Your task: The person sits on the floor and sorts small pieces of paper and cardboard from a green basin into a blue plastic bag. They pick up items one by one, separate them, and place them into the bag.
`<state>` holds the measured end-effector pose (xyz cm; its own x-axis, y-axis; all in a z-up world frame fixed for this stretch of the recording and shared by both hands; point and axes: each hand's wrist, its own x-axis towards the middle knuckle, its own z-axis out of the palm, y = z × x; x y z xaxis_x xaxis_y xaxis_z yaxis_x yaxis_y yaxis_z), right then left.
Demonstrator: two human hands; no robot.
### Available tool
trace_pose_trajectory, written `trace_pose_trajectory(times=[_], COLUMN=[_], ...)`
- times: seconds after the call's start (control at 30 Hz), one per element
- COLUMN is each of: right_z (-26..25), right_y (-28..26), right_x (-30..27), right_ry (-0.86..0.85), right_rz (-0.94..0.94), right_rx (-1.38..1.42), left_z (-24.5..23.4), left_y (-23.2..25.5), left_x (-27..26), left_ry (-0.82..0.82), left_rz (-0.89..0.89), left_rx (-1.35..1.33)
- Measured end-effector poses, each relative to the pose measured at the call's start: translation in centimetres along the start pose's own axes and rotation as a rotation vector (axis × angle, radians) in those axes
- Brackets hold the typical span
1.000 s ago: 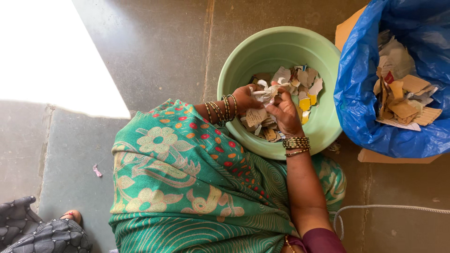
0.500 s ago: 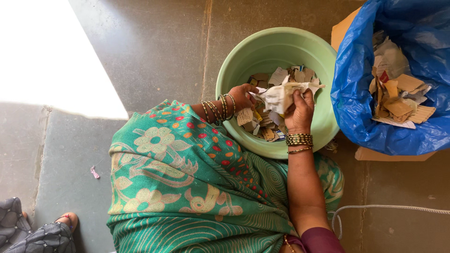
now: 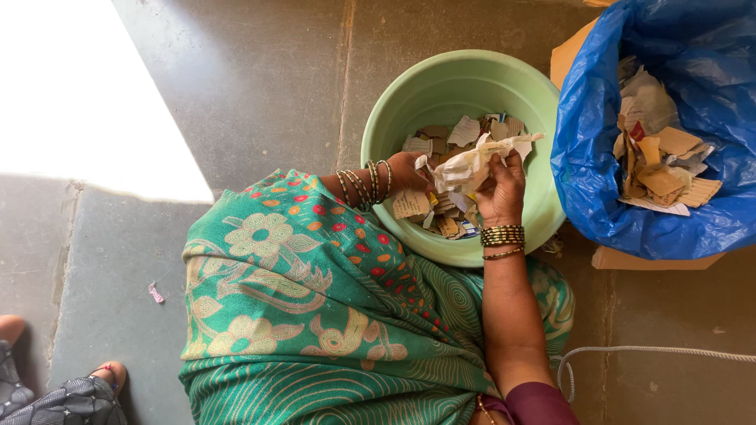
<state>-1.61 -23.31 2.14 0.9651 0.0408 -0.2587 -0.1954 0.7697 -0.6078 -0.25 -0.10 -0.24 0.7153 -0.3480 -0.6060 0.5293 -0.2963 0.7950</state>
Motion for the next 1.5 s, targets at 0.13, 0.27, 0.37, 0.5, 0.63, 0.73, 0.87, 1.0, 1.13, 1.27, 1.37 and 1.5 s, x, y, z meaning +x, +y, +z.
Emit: trace_pose_trajectory(times=[0.13,0.27,0.37,0.5,0.63,0.73,0.87,1.0,1.13,1.27,1.37,1.5], right_z=[-0.6,-1.4,-0.8,0.6,0.1,-1.7,-3.6,-3.8,-1.2,3.4,5.1,5.6], right_y=[-0.3,-1.8,-3.2,-6.1,-12.2,-16.4,-17.9,-15.0,-9.1,0.1,3.6,4.9], right_x=[0.1,0.1,-0.4,-1.4,-1.7,-2.5,-3.2,-3.0,-2.3,-4.1,-6.5,-7.8], right_ry=[0.105,0.094,0.029,-0.068,0.108,0.290,0.511,0.666,0.333,-0.195,-0.412,-0.533], right_rz=[-0.128,-0.241,-0.216,-0.276,-0.607,-0.874,-1.140,-1.343,-1.341,-0.907,-0.827,-0.838], right_rx=[-0.298,-0.532,-0.497,-0.368,-0.247,-0.161,-0.713,-1.391,-1.590,-1.495,-1.493,-1.494], left_z=[-0.9,-1.6,-1.9,-1.8,-2.2,-2.4,-1.8,-1.6,-1.4,-1.4,-1.5,-1.5], left_y=[-1.3,-2.4,-3.0,-3.4,-2.6,-1.5,-0.5,-1.0,-2.2,-2.6,-2.2,-1.6], left_x=[1.4,2.2,2.7,2.9,1.5,0.2,-0.5,0.2,1.6,2.3,2.1,0.8], left_ry=[0.045,0.129,0.175,0.085,0.130,0.144,0.139,0.103,0.142,0.216,0.283,0.341], left_rz=[0.019,0.010,0.057,0.072,0.036,-0.018,-0.048,-0.003,0.026,0.073,0.078,0.002], left_rx=[-0.195,-0.289,-0.284,-0.371,-0.288,-0.235,-0.262,-0.310,-0.271,-0.286,-0.252,-0.139])
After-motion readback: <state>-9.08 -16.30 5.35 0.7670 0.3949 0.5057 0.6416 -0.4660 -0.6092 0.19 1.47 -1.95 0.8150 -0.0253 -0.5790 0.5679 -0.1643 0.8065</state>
